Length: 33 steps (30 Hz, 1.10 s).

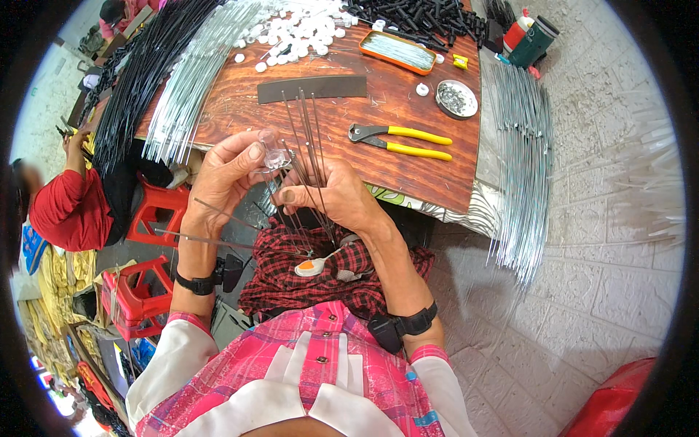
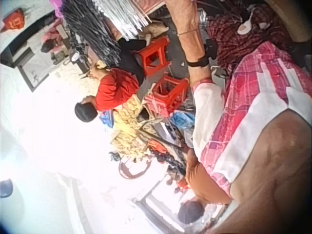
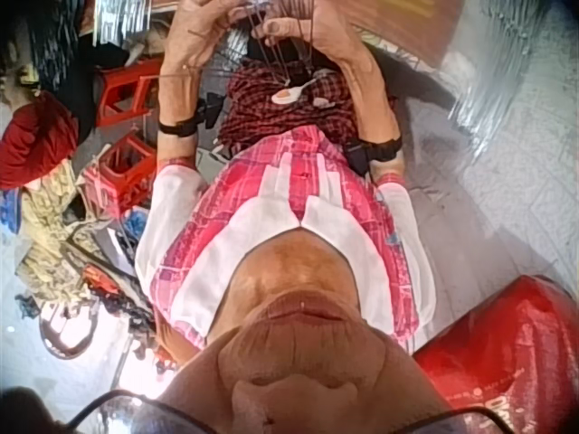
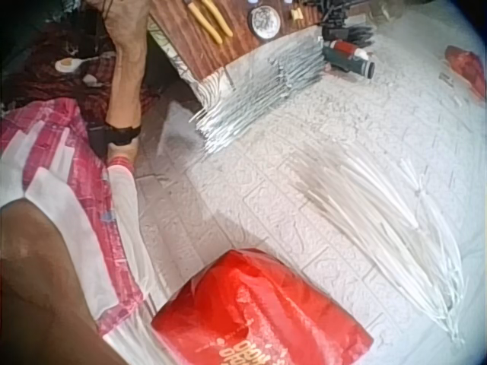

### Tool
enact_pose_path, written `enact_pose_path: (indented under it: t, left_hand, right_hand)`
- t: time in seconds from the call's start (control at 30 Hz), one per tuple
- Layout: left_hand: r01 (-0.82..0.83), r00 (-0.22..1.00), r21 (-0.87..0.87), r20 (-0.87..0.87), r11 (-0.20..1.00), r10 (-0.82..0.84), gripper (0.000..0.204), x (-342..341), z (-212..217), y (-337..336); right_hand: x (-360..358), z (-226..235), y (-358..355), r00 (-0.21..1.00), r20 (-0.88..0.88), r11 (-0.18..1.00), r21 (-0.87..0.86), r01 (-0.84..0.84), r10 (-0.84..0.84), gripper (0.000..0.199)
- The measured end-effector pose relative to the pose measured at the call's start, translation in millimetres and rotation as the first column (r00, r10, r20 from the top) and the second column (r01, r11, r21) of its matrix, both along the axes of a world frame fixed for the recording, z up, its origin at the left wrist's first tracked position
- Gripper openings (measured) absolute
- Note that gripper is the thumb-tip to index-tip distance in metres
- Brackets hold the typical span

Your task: Assembling the metal rib structure and central hub for umbrellas at a factory workstation.

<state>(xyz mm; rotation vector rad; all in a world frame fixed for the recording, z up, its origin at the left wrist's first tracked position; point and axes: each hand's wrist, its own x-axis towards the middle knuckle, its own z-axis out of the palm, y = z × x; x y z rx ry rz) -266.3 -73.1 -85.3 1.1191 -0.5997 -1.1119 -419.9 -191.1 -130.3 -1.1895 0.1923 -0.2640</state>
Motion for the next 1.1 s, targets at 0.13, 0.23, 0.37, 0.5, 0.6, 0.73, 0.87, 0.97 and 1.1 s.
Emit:
enact_pose_path:
  t: [0.13, 0.23, 0.37, 0.5, 0.6, 0.73, 0.87, 0.97, 1.1]
  left_hand:
    - [-0.024, 1.000, -0.009, -0.005, 1.000, 0.024, 0.032, 0.7, -3.6, -0.6]
    - [-0.030, 1.000, -0.008, -0.005, 1.000, 0.030, 0.030, -1.0, -3.2, -1.7]
    - [-0.023, 1.000, -0.017, -0.007, 1.000, 0.023, 0.028, -1.7, -2.7, -1.4]
    - [-0.039, 0.999, -0.022, 0.005, 0.999, 0.039, 0.027, -4.1, -2.4, -1.0]
    - [-0.044, 0.999, -0.012, 0.022, 0.999, 0.045, 0.025, -4.4, -2.1, -0.3]
    - [-0.024, 0.999, -0.041, 0.035, 0.999, 0.026, 0.024, -4.5, -2.5, 1.4]
    - [-0.019, 0.998, -0.073, 0.053, 0.997, 0.022, 0.024, -4.6, -5.6, 2.6]
    - [-0.042, 0.997, -0.073, 0.063, 0.996, 0.046, 0.023, -5.6, -6.5, 3.0]
    - [-0.061, 0.992, -0.106, 0.104, 0.992, 0.072, 0.025, -5.0, -10.1, 5.4]
  right_hand:
    - [1.0, -0.3, 1.0, 1.000, 0.017, 1.000, 0.011, -0.001, 0.000, 0.023]
    - [1.1, -0.3, 1.1, 1.000, 0.027, 1.000, 0.019, -0.002, 0.001, 0.022]
    - [1.5, -0.8, 1.9, 0.999, 0.038, 0.999, 0.053, 0.005, -0.007, 0.024]
    - [2.1, -3.8, 1.2, 0.999, 0.036, 0.997, 0.076, -0.004, 0.002, 0.026]
    - [1.5, -2.9, 1.4, 0.999, 0.033, 0.996, 0.083, -0.009, 0.006, 0.027]
    - [1.9, -3.7, 0.3, 0.999, 0.050, 0.997, 0.070, -0.022, 0.018, 0.025]
    - [1.5, -1.6, 2.6, 1.000, 0.029, 0.997, 0.079, 0.006, -0.008, 0.027]
    - [2.2, -3.3, 2.4, 1.000, 0.025, 0.996, 0.091, 0.006, -0.008, 0.031]
    - [3.0, -5.9, 1.7, 1.000, -0.003, 0.994, 0.113, -0.011, 0.011, 0.033]
